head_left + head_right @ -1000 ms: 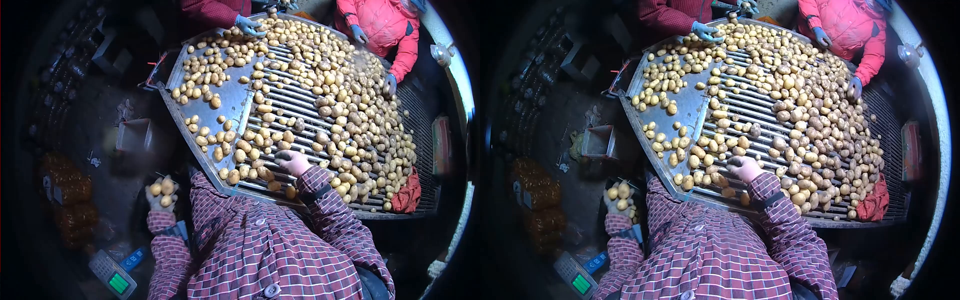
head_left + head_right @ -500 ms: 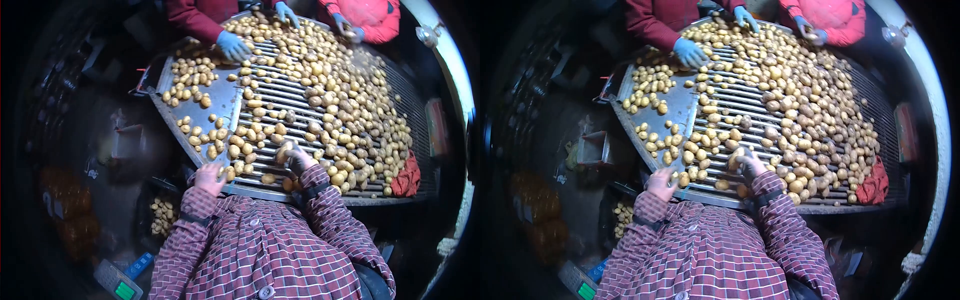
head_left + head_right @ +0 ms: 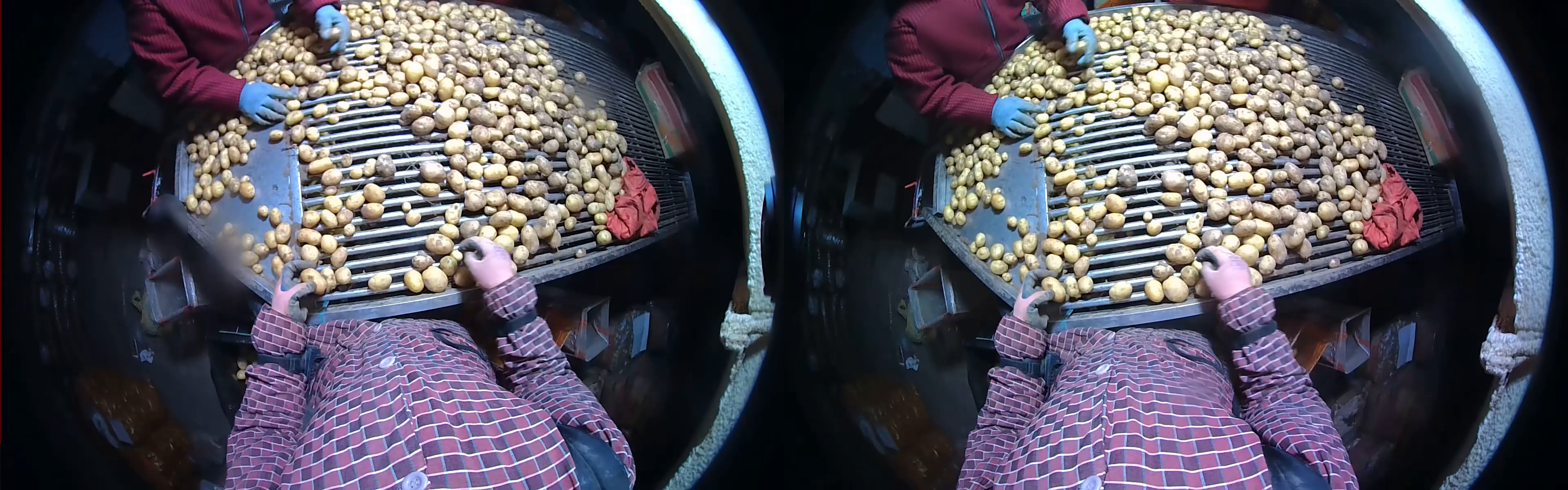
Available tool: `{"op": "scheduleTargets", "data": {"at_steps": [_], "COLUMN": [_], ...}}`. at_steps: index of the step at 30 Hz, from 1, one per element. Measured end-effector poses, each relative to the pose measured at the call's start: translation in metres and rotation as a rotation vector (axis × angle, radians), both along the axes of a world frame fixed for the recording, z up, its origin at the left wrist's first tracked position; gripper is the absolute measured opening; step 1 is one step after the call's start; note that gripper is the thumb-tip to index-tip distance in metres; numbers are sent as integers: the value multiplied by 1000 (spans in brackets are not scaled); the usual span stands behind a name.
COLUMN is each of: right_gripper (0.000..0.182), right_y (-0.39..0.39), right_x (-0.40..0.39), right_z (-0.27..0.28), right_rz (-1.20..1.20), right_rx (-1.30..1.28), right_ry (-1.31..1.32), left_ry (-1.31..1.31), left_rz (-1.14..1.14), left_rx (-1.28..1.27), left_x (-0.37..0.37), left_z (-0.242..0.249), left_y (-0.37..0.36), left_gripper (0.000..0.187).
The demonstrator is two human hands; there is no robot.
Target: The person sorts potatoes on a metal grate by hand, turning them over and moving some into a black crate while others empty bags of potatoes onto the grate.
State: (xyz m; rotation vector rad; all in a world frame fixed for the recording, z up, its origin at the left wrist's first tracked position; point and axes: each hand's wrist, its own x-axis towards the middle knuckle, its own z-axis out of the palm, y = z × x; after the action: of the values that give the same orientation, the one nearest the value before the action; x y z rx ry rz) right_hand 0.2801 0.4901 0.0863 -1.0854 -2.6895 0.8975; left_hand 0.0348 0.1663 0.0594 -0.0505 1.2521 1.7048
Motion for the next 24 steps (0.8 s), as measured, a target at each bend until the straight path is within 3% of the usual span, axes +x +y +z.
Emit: {"op": "scheduleTargets", "data": {"at_steps": [3, 4, 6, 7, 8, 9, 10, 11, 12, 13, 15, 16, 17, 19, 21, 22, 24], "right_gripper": [31, 27, 21, 19, 21, 21, 27, 36, 56, 64, 70, 74, 73, 71, 67, 67, 73], "right_y": [-18, -21, -23, -21, -20, -14, -10, -3, 11, 23, 29, 18, 8, -18, -45, -53, -58], "right_x": [-31, -42, -62, -71, -76, -78, -74, -67, -60, -48, -29, -21, -18, -20, -28, -40, -56], "right_z": [12, 12, -1, -14, -16, -18, -5, 9, 4, -12, 13, 34, 39, 46, 18, 14, 16], "right_rz": [48, 104, 195, 230, 270, 316, 312, 305, 175, 70, 14, 70, 38, 305, 416, 397, 410], "right_rx": [124, 174, 275, 329, 381, 336, 256, 180, -50, -87, -394, -290, -636, -346, -196, -183, -235], "right_ry": [-208, -297, -466, -549, -611, -605, -480, -356, -199, -62, -43, -155, -191, -406, -528, -595, -656], "left_ry": [-221, -57, 316, 239, 601, 964, 1126, 1159, 1142, 1118, 1127, 1143, 1162, 1098, 661, -32, -193], "left_rz": [136, 109, -212, -329, -452, -571, -690, -839, -959, -1077, -1124, -1116, -1104, -1011, -695, -478, -393], "left_rx": [186, 130, -51, -253, -326, -395, -556, -676, -708, -741, -774, -763, -751, -686, -398, -232, -17], "left_x": [18, 23, 24, 26, 32, 39, 45, 52, 57, 61, 64, 63, 61, 56, 49, 46, 34], "left_z": [16, 13, -23, -24, -28, -33, -24, -11, -3, 3, -4, -5, -6, -7, -22, -21, -15], "left_y": [32, 39, 45, 57, 67, 77, 90, 101, 109, 113, 117, 116, 118, 120, 103, 98, 75], "left_gripper": [26, 21, 23, 26, 33, 40, 47, 57, 60, 63, 60, 59, 58, 51, 47, 46, 53]}}
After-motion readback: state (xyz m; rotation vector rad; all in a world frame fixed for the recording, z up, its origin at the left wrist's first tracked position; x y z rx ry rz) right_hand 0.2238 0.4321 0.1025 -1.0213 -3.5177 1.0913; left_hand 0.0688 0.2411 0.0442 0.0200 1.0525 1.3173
